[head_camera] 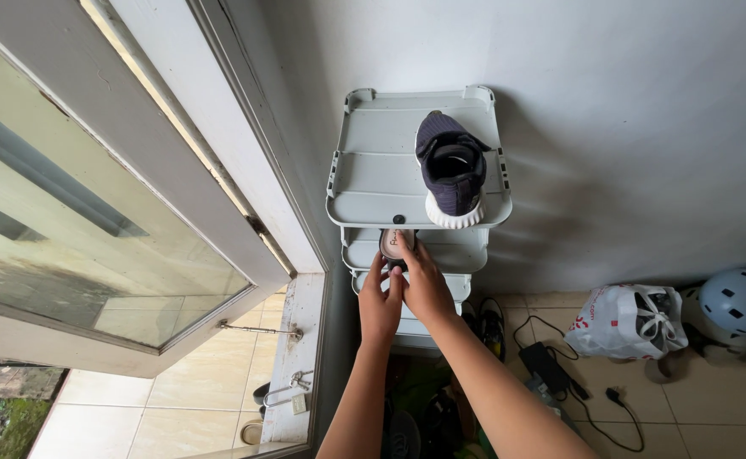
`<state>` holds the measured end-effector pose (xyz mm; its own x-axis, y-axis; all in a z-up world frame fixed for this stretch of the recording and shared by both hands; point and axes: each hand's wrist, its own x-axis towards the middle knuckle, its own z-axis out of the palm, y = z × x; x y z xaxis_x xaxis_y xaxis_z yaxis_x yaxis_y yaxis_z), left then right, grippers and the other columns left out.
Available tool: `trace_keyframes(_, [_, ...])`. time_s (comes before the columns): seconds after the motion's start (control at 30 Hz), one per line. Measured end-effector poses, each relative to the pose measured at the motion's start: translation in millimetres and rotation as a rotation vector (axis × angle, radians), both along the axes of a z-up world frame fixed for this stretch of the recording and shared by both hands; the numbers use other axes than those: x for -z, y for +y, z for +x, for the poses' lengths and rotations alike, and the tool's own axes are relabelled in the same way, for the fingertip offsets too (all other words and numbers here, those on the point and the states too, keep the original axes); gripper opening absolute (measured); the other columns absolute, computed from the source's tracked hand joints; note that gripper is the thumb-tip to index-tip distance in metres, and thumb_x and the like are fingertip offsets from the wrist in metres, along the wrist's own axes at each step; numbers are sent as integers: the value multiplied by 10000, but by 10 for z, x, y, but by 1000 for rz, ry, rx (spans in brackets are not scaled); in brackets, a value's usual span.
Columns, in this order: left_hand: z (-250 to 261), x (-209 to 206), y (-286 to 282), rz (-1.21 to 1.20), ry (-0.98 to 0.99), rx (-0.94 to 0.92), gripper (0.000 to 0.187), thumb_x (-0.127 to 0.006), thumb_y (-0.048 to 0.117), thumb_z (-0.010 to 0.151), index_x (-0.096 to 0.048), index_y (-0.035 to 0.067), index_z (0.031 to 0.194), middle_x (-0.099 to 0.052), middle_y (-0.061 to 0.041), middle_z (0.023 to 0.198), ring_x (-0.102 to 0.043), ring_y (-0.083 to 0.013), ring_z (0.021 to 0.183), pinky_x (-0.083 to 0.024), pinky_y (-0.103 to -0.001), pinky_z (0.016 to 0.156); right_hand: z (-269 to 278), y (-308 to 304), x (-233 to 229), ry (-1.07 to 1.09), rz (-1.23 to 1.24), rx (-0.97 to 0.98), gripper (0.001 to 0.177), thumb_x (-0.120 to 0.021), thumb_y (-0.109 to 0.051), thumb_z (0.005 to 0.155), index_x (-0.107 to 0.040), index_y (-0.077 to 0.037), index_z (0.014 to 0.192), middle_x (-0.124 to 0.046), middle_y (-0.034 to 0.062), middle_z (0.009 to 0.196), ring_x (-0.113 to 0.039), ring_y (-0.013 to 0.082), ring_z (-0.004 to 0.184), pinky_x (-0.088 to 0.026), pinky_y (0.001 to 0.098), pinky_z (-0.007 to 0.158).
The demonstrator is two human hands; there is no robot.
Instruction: Organizing various shoes and slippers on a multi-tier shoe rack and on the floor in an entryway.
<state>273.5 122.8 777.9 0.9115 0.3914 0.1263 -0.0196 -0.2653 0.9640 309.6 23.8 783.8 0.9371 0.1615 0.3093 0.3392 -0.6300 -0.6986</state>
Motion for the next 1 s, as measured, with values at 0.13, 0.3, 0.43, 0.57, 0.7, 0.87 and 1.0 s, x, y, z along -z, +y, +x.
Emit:
trace_keyframes(0.13, [-83,196,121,329,36,-34,511,-573,304,1012,-524,81,1470,-645,-176,1339,-650,-373,1111,-526,-429,951,-212,-151,-6,-97,-6,-13,768,-659,-137,922,-296,-82,1597,-439,248,1523,-482,444,1350,-464,477,1029])
trace_keyframes(0.3, [-536,642,146,712,-135,36,492,-584,274,1015,-515,79,1461,-577,-179,1453,-548,-378,1314,-455,-460,1088,-894,-684,384,-241,-172,108,703,-641,-212,952,-346,-64,1572,-437,201,1567,-448,402,1425,-387,518,1152])
trace_keyframes(0.43, [-1000,1131,11,941,-36,209,626,-597,335,973,-413,137,1538,-410,-148,1586,-386,-369,1450,-336,-506,1159,-1499,-1178,1064,-162,-399,217,703,-614,-351,954,-360,-100,1559,-384,172,1600,-367,388,1464,-272,613,1184])
trace_keyframes(0.57, [-1483,1650,-121,1016,161,394,714,-577,380,974,-288,188,1598,-277,-107,1656,-268,-338,1511,-265,-527,1183,-1973,-1611,1575,-62,-456,219,741,-585,-408,958,-320,-113,1584,-317,161,1637,-309,388,1494,-234,617,1184])
trace_keyframes(0.7, [-1881,1942,-322,1122,261,511,739,-542,419,992,-209,217,1621,-205,-84,1682,-201,-312,1535,-232,-536,1197,-2389,-1900,1767,52,-540,205,790,-559,-466,953,-246,-148,1605,-240,132,1664,-246,364,1513,-198,604,1189])
trace_keyframes(0.87, [-2188,1863,-757,1180,235,510,727,-517,428,999,-210,214,1622,-205,-77,1685,-201,-300,1539,-225,-536,1203,-2832,-2298,1886,137,-600,186,796,-534,-500,962,-210,-176,1613,-195,105,1677,-206,340,1528,-166,600,1206])
trace_keyframes(1.0, [-2490,1950,-1108,1176,104,442,704,-504,441,1014,-242,213,1627,-233,-79,1684,-230,-306,1540,-234,-533,1208,-3272,-2617,1847,143,-595,179,792,-524,-503,978,-204,-163,1618,-185,110,1682,-191,342,1540,-161,602,1208])
